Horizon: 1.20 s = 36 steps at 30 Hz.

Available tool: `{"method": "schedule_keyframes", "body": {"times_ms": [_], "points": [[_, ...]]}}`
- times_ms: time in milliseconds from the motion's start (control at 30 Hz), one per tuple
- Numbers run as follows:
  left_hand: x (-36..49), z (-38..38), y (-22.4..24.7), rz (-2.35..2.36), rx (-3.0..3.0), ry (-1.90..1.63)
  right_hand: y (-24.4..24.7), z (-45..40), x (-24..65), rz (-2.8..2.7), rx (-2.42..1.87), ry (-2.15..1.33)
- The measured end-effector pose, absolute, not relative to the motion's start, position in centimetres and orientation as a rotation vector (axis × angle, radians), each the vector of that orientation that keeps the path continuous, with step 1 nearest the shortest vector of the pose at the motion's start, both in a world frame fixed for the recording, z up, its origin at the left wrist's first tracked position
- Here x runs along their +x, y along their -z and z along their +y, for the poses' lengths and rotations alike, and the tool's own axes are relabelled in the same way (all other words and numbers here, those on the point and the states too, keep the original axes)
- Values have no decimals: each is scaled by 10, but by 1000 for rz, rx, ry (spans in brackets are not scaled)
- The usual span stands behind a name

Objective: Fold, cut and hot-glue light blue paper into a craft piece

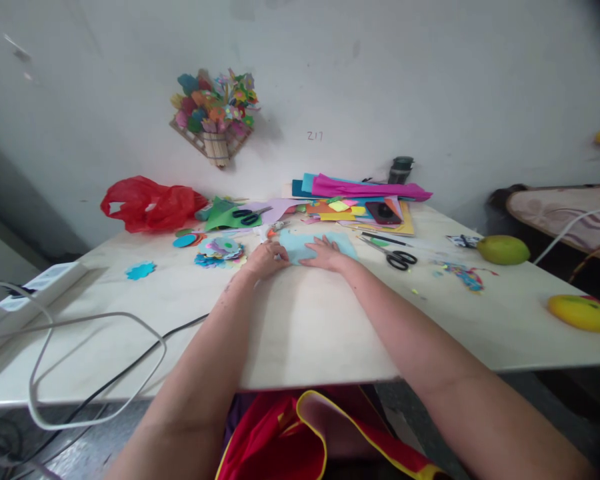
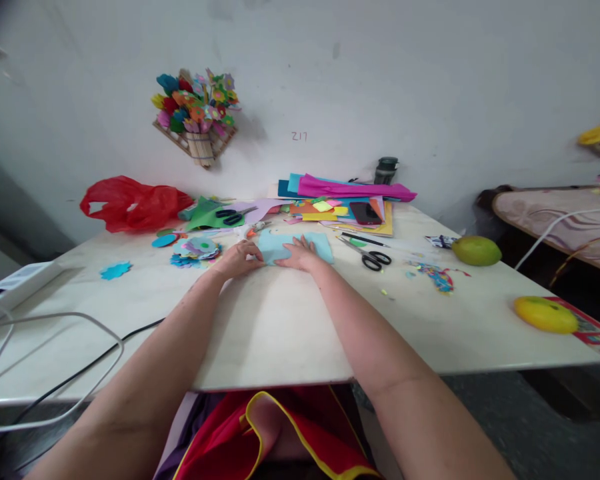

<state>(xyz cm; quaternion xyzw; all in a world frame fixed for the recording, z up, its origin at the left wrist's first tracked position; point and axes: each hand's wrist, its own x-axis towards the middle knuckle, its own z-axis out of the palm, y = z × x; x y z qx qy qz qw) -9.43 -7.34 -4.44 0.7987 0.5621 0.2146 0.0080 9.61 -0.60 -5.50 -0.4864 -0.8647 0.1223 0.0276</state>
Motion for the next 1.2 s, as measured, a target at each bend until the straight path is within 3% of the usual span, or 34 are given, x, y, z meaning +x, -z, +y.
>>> {"method": "schedule_keyframes", "body": {"times_ms": [233, 1200], "points": [[-90, -72, 54, 1842, 2529, -815, 57, -2, 96, -2674, -1519, -373], [-95, -79, 53, 2073, 2504, -535, 55, -3, 95, -2659, -1524, -468]]}}
